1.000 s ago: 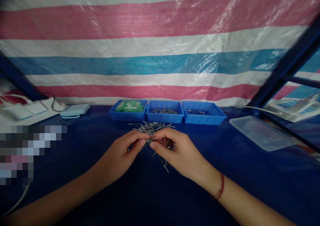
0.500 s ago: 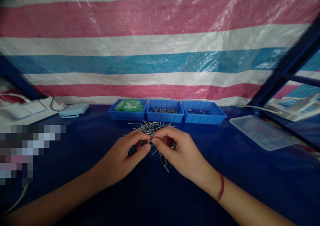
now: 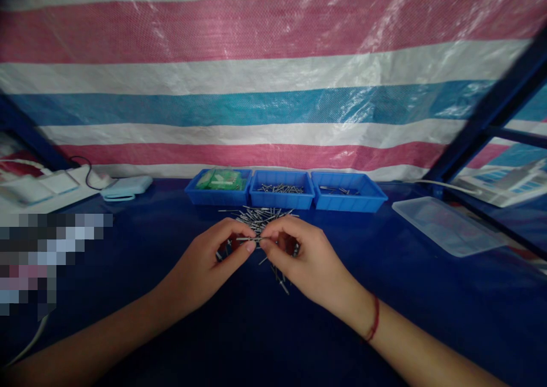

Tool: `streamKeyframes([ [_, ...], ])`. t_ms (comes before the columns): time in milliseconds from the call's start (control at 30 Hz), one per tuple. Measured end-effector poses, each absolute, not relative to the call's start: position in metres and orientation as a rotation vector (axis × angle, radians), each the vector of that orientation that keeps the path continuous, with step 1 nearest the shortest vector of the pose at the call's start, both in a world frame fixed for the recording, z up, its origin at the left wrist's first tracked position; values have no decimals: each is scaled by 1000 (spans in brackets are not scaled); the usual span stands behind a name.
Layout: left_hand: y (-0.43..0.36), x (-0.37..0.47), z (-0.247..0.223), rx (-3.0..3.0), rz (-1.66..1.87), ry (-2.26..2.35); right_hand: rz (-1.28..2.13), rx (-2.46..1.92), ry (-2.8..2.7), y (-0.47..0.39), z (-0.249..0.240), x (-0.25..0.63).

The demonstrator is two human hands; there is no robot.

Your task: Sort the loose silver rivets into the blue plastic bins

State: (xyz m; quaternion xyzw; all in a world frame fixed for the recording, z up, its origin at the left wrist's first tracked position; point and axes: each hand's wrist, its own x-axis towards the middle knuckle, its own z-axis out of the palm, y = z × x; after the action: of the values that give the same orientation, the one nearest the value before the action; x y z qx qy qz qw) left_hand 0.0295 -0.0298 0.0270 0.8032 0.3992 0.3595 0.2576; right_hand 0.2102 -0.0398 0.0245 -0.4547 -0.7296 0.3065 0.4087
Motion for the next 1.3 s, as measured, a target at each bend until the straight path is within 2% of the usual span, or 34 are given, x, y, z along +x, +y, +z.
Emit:
streamKeyframes([
  [333,-33,28,29,2185,1008,1111,967,-1108,-1842,-34,24,209],
  [400,-33,28,27,2155,1020,1144,923,-1144,-1789,-27,29,218],
  [567,-32,28,25,2148,971,1128,615,-1379,-1293,-1,41,262],
  [700,-34,27,26,2221,940,1092,701,-1482,-961,12,43,294],
  [900,-27,17,37,2499,898,1025,737,-1536,-893,15,37,297],
  [1100,-7,0,45,2858,575,1298,575,-1531,-1573,7,31,271],
  [1300,-1,-14,28,2692,277,1532,295,-1398,-2367,-15,23,255],
])
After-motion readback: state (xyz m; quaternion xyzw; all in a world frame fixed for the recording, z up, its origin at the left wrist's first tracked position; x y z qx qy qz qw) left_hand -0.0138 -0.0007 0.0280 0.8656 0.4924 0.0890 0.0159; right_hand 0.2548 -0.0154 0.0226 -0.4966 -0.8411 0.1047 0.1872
